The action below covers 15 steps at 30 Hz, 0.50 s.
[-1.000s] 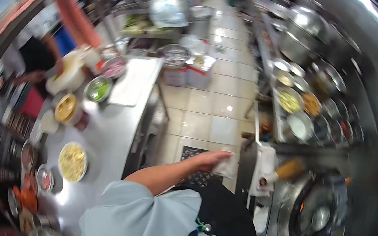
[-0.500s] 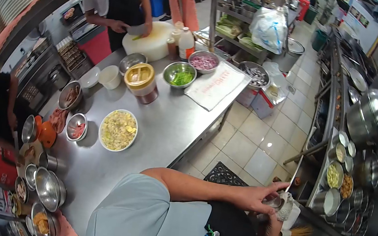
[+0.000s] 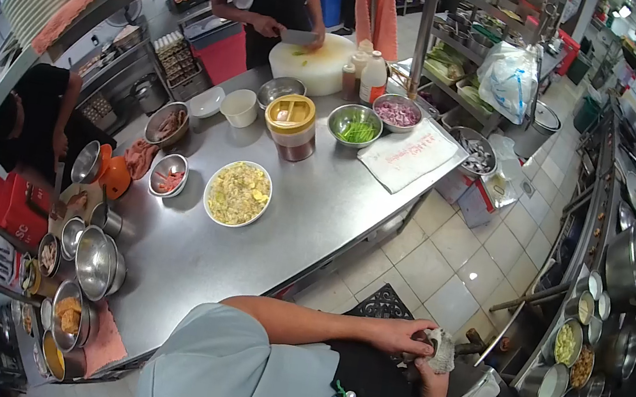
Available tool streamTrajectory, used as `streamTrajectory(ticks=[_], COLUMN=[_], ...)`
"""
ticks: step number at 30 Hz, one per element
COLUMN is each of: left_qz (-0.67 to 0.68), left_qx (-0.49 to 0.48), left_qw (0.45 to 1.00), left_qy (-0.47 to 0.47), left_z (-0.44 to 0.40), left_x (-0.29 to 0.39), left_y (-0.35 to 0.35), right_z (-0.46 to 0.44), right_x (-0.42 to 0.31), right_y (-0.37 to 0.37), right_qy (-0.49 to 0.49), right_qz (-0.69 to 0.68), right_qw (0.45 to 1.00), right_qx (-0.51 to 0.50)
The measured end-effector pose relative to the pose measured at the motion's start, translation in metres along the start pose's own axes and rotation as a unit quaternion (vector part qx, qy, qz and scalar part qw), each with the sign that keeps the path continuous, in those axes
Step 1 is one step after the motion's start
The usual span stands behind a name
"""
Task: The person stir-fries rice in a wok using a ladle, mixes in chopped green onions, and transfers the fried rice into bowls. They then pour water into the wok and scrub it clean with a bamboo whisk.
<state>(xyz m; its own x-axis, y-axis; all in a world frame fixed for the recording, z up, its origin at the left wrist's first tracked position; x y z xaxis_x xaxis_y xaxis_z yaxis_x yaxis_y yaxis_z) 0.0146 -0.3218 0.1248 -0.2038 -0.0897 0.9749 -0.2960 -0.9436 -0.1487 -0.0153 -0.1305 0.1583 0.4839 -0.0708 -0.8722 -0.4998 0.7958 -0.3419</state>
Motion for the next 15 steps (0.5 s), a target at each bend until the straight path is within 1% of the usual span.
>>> streamTrajectory(ticks=[2, 5, 6, 9, 10, 11, 13, 15], left_qz=[-0.019, -0.113, -0.116, -0.13, -0.136, -0.142, -0.138, -0.19], left_qx=[0.028, 0.099, 0.135, 0.192, 0.225, 0.259, 0.35, 0.454], left_qw=[0.999, 0.988, 0.983, 0.971, 0.963, 0.954, 0.927, 0.87], left_qy=[0.02, 0.024, 0.041, 0.061, 0.053, 0.045, -0.007, 0.011], left_z=[0.018, 0.042, 0.052, 0.087, 0.1, 0.115, 0.147, 0.183], left_x=[0.009, -0.001, 0.005, 0.025, 0.031, 0.037, 0.048, 0.066], left_y=[0.008, 0.03, 0.037, 0.071, 0.088, 0.105, 0.144, 0.191], right_z=[-0.004, -0.019, -0.022, -0.042, -0.048, -0.054, -0.065, -0.077], right_x=[0.0, 0.006, 0.001, 0.008, 0.008, 0.008, 0.006, 0.002], right_y=[-0.012, -0.009, -0.014, -0.011, -0.013, -0.015, -0.021, -0.028], right_qy=[-0.007, -0.059, -0.066, -0.087, -0.08, -0.074, -0.068, -0.07], right_qz=[-0.01, 0.044, 0.054, 0.097, 0.116, 0.135, 0.164, 0.182], right_qw=[1.0, 0.996, 0.995, 0.989, 0.988, 0.986, 0.981, 0.978], right_qx=[-0.014, -0.046, -0.056, -0.07, -0.07, -0.071, -0.072, -0.074])
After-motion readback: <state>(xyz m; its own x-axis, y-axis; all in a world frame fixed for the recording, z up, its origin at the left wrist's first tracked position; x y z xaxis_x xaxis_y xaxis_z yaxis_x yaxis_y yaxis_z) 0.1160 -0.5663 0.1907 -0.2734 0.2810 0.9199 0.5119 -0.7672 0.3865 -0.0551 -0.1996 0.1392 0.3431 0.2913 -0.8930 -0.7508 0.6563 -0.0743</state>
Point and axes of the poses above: each hand's wrist, its own z-axis away from the middle knuckle, its own y-axis out of the back of the hand, x = y × z, the point moved 2 cm from there along -z, towards the middle knuckle, and after that the axes turned 1 degree about x, right-handed, at the moved point
